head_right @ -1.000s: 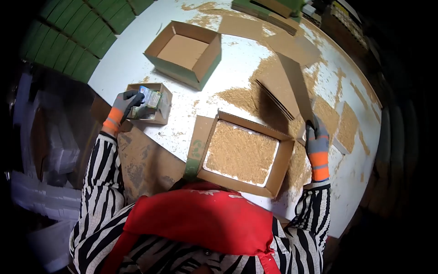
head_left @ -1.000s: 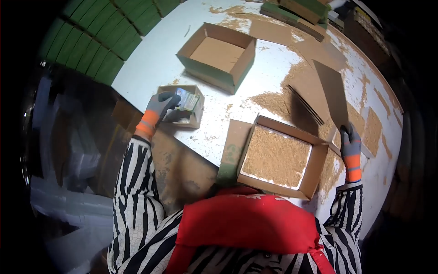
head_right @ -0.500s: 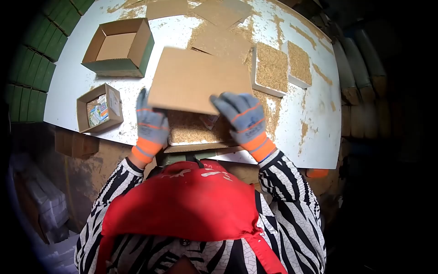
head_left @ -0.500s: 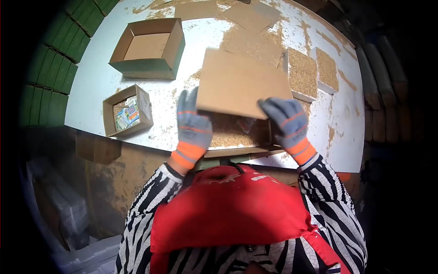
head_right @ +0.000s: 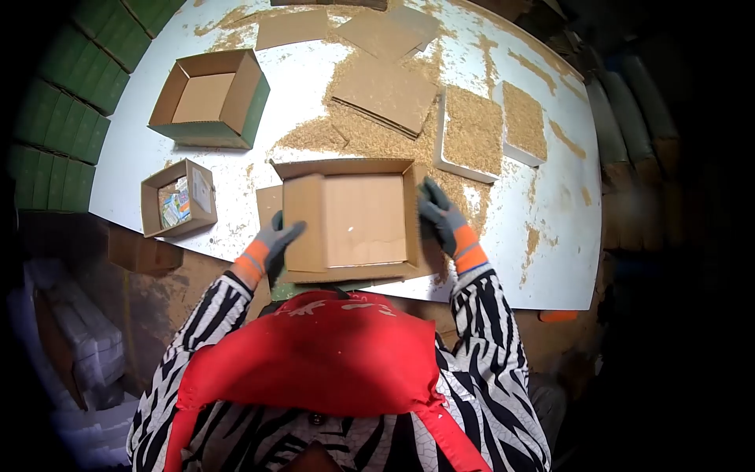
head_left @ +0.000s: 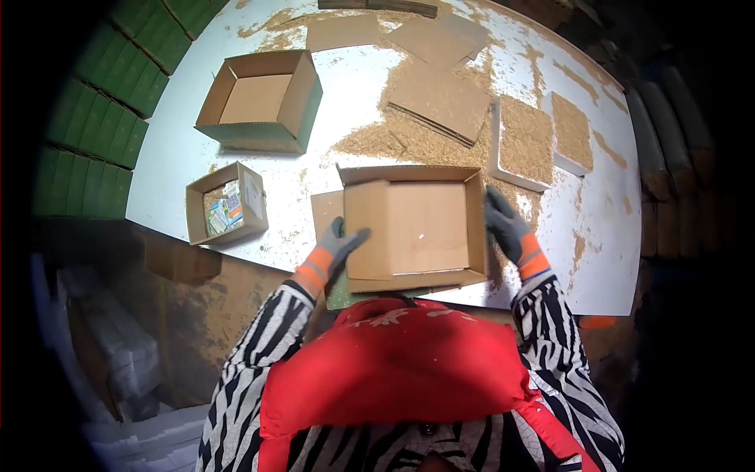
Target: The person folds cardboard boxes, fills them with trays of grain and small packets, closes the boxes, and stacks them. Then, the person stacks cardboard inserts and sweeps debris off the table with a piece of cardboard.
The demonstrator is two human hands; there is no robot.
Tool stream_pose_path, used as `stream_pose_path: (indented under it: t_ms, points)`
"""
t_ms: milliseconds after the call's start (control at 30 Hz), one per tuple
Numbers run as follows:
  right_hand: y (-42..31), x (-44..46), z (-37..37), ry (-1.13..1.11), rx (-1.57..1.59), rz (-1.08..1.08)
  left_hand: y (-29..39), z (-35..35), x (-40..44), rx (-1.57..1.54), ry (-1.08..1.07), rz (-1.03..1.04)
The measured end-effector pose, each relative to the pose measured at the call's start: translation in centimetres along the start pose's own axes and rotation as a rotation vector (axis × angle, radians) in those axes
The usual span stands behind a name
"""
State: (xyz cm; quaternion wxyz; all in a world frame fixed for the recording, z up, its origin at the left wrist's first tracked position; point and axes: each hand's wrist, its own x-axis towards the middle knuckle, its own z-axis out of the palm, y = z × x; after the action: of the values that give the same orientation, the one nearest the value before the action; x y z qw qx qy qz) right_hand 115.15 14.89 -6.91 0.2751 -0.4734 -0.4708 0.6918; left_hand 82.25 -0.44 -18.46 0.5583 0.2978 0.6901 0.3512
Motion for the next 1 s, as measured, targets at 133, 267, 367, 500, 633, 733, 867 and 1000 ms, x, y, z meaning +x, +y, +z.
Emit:
stream_pose_path:
  t_ms: [133, 267, 367, 500, 633, 733, 867, 1000]
  points:
    - [10.9, 3.9, 1.9, 0.224, -0.735, -0.097, -1.1, 2.2, 1.3, 0.226, 0.068, 0.112]
    - [7.6, 2.3, 1.7, 0.014, -0.019, 0.125, 2.7, 3.6, -2.0, -0.081, 0.224, 0.180]
    - [3.6, 0.9, 2.2, -0.048, 0.263, 0.071, 6.4, 3.0, -3.4, -0.087, 0.252, 0.296]
    - [1.5, 3.9, 4.8, -0.256, 0.683, 0.059, 13.4, -5.6, -3.8, -0.405, 0.007, 0.454]
    - [-2.4, 9.4, 13.2, -0.399, 1.002, -0.062, 8.3, -24.0, 7.6, 0.060, 1.032, 0.739]
    - [-4.5, 14.1, 19.6, -0.325, 0.934, -0.147, 10.2, -35.1, 9.3, -0.499, 0.855, 0.605]
    - [-3.3, 21.3, 26.3, -0.194, 0.721, -0.175, 9.8, -37.4, 10.2, -0.435, 0.126, 0.270]
    - [-5.7, 23.9, 34.1, -0.140, 0.416, -0.191, 10.2, -36.0, 10.7, -0.432, 0.364, 0.225]
